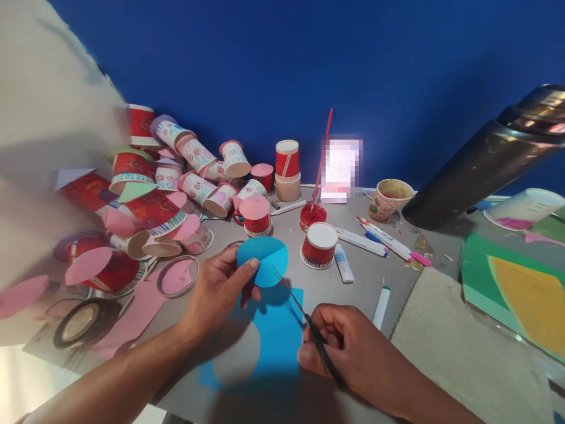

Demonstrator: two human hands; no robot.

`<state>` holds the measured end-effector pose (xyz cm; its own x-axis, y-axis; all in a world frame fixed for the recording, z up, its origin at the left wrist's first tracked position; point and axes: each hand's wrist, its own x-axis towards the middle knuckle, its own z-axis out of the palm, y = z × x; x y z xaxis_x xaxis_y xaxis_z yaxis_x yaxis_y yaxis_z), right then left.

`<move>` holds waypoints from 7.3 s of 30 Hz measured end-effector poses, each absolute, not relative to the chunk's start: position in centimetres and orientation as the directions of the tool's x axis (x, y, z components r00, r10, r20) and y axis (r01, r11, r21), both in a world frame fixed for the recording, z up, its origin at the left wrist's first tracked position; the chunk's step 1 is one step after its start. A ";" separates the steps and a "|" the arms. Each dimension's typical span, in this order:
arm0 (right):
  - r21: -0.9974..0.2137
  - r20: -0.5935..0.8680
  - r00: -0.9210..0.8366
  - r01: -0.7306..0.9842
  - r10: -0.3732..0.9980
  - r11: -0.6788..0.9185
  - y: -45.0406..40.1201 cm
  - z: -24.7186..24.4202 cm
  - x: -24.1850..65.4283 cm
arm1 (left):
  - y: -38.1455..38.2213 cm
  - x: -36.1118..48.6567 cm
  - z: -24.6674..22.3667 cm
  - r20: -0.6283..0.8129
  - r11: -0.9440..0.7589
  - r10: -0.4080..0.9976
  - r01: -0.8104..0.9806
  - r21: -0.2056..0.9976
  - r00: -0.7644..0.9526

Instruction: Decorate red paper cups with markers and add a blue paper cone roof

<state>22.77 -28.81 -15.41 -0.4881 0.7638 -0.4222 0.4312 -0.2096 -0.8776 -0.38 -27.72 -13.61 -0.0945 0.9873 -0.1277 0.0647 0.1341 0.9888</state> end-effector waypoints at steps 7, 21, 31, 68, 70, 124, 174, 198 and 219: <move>-0.849 -0.506 -0.505 0.436 0.699 -0.299 -28.8 -15.7 22.5 | -28.0 -0.1 -13.0 -0.144 0.149 0.987 0.089 0.985 -0.069; -0.830 -0.520 -0.475 0.476 0.710 -0.290 -28.5 -16.5 22.9 | -28.1 -0.2 -12.7 -0.203 0.203 0.979 0.026 0.979 0.002; -0.835 -0.529 -0.471 0.440 0.706 -0.332 -28.7 -17.2 22.9 | -27.9 -0.4 -12.7 -0.218 0.222 0.974 -0.067 0.973 0.064; -0.810 -0.445 -0.424 0.566 0.789 -0.152 -28.6 -16.2 22.7 | -27.3 -0.9 -13.5 -0.420 0.522 0.853 -0.471 0.711 0.310; -0.802 -0.434 -0.415 0.582 0.800 -0.133 -28.5 -16.1 22.6 | -27.3 -0.9 -13.5 -0.425 0.537 0.843 -0.469 0.702 0.329; -0.107 0.173 -0.457 0.872 0.873 0.478 -27.8 -18.4 24.8 | -28.3 -0.6 -13.2 -0.281 0.359 0.924 -0.329 0.873 0.261; -0.743 -0.012 -0.514 0.578 0.858 0.336 -27.5 -14.8 23.7 | -29.6 0.7 -13.0 -0.211 0.238 0.969 -0.263 0.935 0.130; -0.921 0.032 -0.385 0.347 0.923 0.177 -28.0 -15.0 23.3 | -29.3 1.0 -13.4 -0.144 0.141 0.981 0.030 0.990 0.129; -0.817 0.227 -0.456 0.392 0.861 0.423 -29.1 -14.7 22.8 | -29.6 0.8 -13.8 -0.122 0.074 0.961 0.193 0.978 0.247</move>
<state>22.80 -29.08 -14.73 -0.4563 0.8605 0.2266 0.3924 0.4231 -0.8167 0.84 -29.58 -13.77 0.2467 0.9614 -0.1220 0.1934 0.0745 0.9783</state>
